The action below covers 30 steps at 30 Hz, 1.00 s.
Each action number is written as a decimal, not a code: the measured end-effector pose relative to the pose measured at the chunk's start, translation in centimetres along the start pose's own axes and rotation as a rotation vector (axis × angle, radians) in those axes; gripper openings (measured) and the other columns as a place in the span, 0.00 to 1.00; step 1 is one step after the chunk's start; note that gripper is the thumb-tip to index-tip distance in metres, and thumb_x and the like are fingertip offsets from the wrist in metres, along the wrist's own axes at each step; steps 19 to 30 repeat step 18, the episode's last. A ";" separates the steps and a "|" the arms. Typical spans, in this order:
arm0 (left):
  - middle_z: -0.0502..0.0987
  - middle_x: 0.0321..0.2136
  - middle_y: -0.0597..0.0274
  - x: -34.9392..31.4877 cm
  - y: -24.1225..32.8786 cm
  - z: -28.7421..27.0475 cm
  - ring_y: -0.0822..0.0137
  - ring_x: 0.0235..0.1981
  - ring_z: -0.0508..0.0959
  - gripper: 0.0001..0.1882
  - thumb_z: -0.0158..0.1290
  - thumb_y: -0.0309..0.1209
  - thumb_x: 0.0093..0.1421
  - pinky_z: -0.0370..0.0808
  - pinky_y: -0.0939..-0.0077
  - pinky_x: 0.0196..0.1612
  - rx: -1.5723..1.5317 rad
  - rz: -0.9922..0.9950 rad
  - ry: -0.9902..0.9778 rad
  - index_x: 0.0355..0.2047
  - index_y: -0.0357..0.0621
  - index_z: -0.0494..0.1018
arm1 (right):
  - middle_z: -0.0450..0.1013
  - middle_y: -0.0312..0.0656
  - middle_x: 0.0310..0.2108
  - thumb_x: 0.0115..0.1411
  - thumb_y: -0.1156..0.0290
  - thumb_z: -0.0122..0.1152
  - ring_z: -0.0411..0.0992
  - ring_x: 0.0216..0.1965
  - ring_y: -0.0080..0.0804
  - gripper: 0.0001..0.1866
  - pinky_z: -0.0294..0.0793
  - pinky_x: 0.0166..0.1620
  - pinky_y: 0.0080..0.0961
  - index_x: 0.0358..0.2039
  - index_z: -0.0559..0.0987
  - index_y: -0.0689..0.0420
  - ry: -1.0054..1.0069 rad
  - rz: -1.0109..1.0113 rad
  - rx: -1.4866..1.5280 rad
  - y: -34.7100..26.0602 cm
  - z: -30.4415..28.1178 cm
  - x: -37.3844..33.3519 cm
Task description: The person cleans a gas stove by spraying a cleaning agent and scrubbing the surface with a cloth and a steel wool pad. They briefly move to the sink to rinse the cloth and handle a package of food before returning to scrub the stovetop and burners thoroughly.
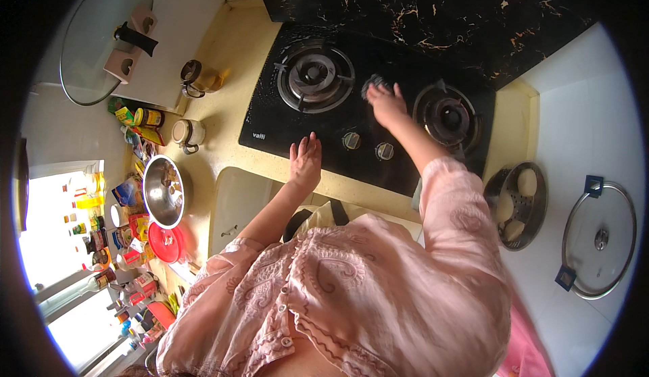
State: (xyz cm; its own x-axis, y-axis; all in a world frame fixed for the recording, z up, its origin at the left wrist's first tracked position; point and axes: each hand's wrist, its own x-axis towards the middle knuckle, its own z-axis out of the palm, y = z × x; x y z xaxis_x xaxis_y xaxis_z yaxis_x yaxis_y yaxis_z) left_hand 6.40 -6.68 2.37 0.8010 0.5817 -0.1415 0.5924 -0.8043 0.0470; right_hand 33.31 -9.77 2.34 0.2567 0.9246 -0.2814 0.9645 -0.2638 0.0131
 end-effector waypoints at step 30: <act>0.49 0.59 0.54 0.2 0.5 0.9 0.57 0.59 0.52 0.30 0.43 0.27 0.50 0.48 0.52 0.58 0.026 -0.044 -0.087 0.55 0.39 0.54 | 0.45 0.32 0.62 0.53 0.73 0.41 0.47 0.61 0.30 0.29 0.37 0.62 0.41 0.58 0.56 0.48 -0.187 0.042 0.082 -0.9 -1.3 -0.5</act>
